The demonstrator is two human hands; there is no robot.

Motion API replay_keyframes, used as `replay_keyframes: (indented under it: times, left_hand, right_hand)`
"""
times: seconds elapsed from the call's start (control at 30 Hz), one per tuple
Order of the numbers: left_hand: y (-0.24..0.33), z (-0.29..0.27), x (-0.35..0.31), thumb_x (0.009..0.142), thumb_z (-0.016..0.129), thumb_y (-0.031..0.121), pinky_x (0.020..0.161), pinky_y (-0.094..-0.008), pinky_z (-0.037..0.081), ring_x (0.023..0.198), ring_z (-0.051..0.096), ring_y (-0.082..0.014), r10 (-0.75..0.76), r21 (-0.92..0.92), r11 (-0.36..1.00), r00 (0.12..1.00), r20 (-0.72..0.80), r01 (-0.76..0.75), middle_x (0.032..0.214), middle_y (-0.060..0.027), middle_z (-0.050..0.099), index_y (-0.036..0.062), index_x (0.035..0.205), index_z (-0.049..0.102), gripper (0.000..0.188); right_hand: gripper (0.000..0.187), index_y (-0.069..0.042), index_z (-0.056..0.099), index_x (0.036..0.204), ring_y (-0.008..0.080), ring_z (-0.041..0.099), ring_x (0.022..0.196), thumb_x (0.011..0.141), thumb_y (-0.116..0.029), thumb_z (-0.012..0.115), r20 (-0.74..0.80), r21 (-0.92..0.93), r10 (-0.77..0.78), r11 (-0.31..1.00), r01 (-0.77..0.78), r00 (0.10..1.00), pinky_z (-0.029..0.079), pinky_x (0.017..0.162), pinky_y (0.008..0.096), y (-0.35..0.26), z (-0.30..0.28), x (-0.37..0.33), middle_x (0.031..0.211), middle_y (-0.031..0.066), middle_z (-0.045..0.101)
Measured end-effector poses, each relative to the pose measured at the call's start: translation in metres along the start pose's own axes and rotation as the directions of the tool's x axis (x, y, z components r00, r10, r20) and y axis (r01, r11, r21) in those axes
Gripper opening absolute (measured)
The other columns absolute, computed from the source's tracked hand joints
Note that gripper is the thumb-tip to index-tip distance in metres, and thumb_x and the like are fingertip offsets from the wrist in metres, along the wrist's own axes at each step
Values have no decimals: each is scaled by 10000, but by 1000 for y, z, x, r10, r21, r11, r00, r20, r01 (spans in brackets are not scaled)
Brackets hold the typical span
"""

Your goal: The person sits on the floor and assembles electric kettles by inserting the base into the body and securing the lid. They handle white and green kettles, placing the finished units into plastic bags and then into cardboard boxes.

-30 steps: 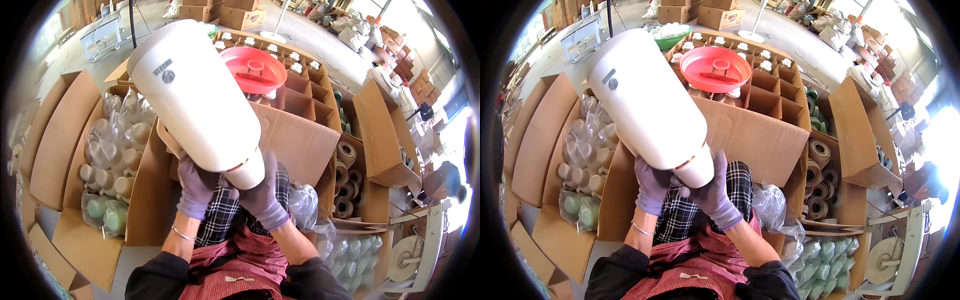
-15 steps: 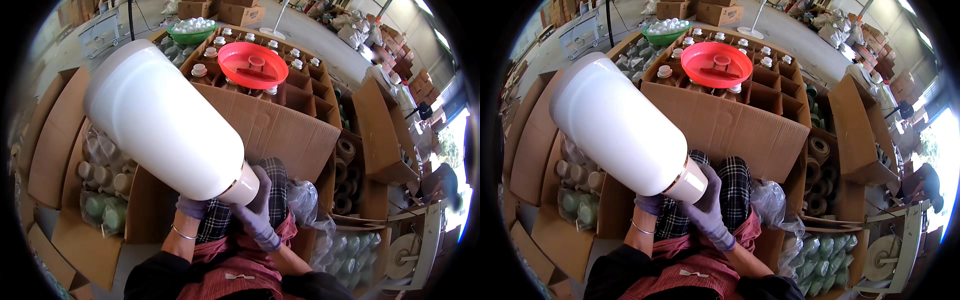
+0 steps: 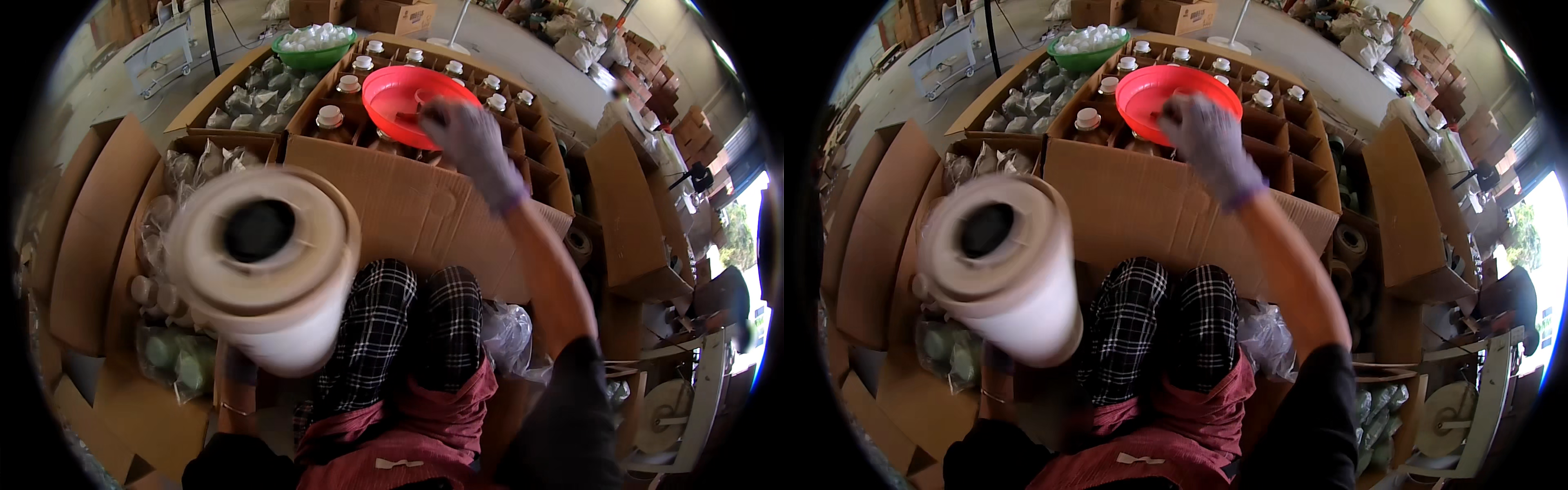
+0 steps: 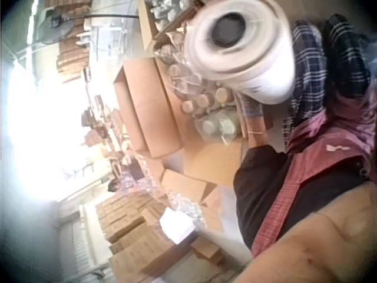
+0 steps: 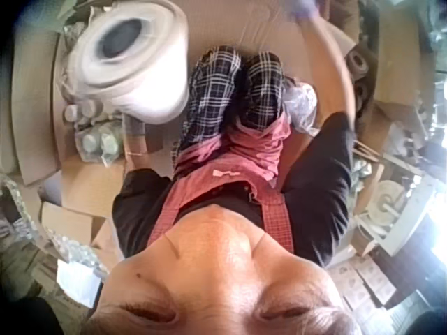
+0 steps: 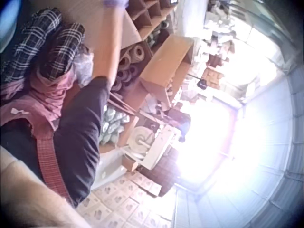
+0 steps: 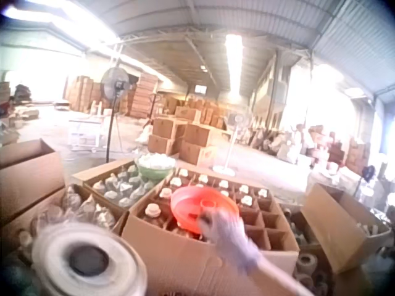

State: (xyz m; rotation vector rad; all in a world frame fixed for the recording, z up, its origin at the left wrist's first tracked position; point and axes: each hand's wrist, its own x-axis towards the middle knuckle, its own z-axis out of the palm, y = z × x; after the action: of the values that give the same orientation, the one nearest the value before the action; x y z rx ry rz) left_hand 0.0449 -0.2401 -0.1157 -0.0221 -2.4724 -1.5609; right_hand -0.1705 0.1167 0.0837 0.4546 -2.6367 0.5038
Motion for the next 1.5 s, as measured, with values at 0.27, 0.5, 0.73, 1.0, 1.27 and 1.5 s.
replay_keyframes:
  times: [0.27,0.5,0.73,1.0,1.27,1.5]
  left_hand:
    - [34,26,12,1044,399,392,732,-309,548,827,708,-179,-134,-202,963,969,210,177,925,-129,732,-48,1081,678,523]
    - [18,44,41,1010,520,314,769,-308,565,925,701,-183,-403,-612,468,770,494,637,1052,-111,714,-14,1196,621,391]
    - [-5,64,73,1037,471,229,926,-318,554,1057,649,-169,-15,-458,666,624,781,589,1212,-97,655,19,1317,542,358]
    - [54,60,69,980,571,243,752,-284,558,838,682,-112,-320,-308,611,584,746,729,970,-49,714,22,1119,659,275]
    - [101,29,39,951,543,236,758,-347,542,792,694,-284,271,153,952,962,-31,-263,855,-146,709,-45,925,666,308]
    - [94,42,49,1000,523,345,877,-318,505,953,654,-185,317,-227,920,947,-48,-319,988,-98,701,-49,988,656,416]
  right_hand:
    - [363,-9,690,977,286,685,947,784,-315,709,361,-326,131,945,-7,923,542,839,403,78,56,82,922,174,709]
    - [181,-93,667,941,180,644,741,872,-259,682,309,649,116,700,-298,944,533,723,375,-3,-49,-34,733,50,632]
    - [139,-170,622,870,238,575,1155,770,-156,717,81,119,-841,540,833,534,398,1038,619,-46,-57,-131,1147,44,616]
    - [166,-118,590,798,280,635,833,707,-201,701,133,248,-759,648,720,637,546,776,389,-57,-59,-163,914,84,583]
    - [220,-102,557,824,102,496,475,930,-281,628,792,573,360,-156,-805,493,371,390,284,-23,-8,-221,631,-12,518]
    - [183,-76,542,967,150,562,563,978,-251,591,789,613,297,-327,-719,538,477,519,297,-35,-32,-234,773,34,574]
